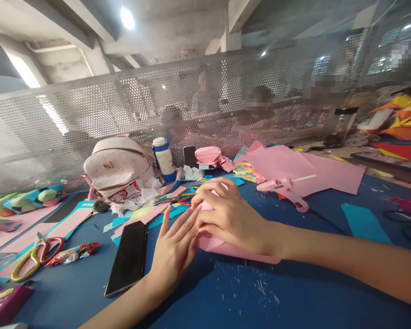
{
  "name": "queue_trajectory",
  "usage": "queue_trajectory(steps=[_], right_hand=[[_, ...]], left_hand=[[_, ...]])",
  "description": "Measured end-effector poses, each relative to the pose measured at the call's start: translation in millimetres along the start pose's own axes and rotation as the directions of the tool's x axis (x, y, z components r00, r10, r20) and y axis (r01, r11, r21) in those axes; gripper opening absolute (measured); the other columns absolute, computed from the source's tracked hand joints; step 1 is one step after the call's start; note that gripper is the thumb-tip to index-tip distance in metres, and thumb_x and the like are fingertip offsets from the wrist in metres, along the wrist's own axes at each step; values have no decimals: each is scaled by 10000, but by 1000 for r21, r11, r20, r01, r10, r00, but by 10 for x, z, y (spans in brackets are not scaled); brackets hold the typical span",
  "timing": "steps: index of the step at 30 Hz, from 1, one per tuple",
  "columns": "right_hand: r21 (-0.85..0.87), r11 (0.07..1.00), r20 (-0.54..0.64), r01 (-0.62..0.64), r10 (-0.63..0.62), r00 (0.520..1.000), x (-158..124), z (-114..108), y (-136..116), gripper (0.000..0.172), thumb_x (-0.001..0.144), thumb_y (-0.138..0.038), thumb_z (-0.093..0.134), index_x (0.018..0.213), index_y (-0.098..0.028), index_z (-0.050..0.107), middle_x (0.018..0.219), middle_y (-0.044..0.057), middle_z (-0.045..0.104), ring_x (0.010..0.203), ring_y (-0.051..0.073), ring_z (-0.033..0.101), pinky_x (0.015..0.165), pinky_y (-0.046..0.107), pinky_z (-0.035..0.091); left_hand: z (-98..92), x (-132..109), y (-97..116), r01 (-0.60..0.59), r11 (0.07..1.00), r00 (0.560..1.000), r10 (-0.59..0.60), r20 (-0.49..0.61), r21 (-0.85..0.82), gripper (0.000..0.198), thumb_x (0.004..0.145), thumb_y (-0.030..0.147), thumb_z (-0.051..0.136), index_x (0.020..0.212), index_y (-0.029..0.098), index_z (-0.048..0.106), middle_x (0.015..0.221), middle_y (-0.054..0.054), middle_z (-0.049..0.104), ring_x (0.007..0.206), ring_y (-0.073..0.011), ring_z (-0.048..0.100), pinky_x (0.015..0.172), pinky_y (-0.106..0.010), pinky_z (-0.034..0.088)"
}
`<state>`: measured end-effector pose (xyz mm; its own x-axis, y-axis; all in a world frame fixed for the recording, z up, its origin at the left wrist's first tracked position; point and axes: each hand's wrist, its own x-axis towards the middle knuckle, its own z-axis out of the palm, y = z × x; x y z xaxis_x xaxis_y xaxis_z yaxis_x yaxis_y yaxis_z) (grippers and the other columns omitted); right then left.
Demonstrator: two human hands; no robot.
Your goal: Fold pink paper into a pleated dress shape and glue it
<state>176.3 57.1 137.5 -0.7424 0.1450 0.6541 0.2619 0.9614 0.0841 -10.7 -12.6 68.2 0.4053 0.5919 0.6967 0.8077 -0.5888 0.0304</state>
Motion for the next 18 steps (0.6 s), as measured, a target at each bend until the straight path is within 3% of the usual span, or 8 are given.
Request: queue_trajectory(steps=[7,14,18], right_hand=[[94,992,55,-88,83,995,2,28,54,126,857,-214,690,736,-203,658,1016,-12,619,1097,190,471,1015,405,253],[9,1000,35,-15,15,999,12,-14,95,152,888,-239,648,740,-205,657,1053,1,625,1071,206,469,1030,434,226],[16,999,69,-28,27,997,11,-3,93,150,876,-201,654,728,-188,634,993,6,624,1025,193,484,983,395,275]], left_hand=[[25,-45,-78,-62,992,995,53,86,106,464,938,74,400,1390,167,452,1420,-90,520,1366,-239,412,1178,-563,38],[27,-52,-83,-60,988,993,45,106,141,509,948,78,392,1448,172,370,1440,-89,496,1374,-228,401,1181,-550,33],[49,-58,-90,-61,991,994,50,97,120,533,943,71,390,1462,189,357,1420,-80,521,1355,-239,430,1182,-553,33]])
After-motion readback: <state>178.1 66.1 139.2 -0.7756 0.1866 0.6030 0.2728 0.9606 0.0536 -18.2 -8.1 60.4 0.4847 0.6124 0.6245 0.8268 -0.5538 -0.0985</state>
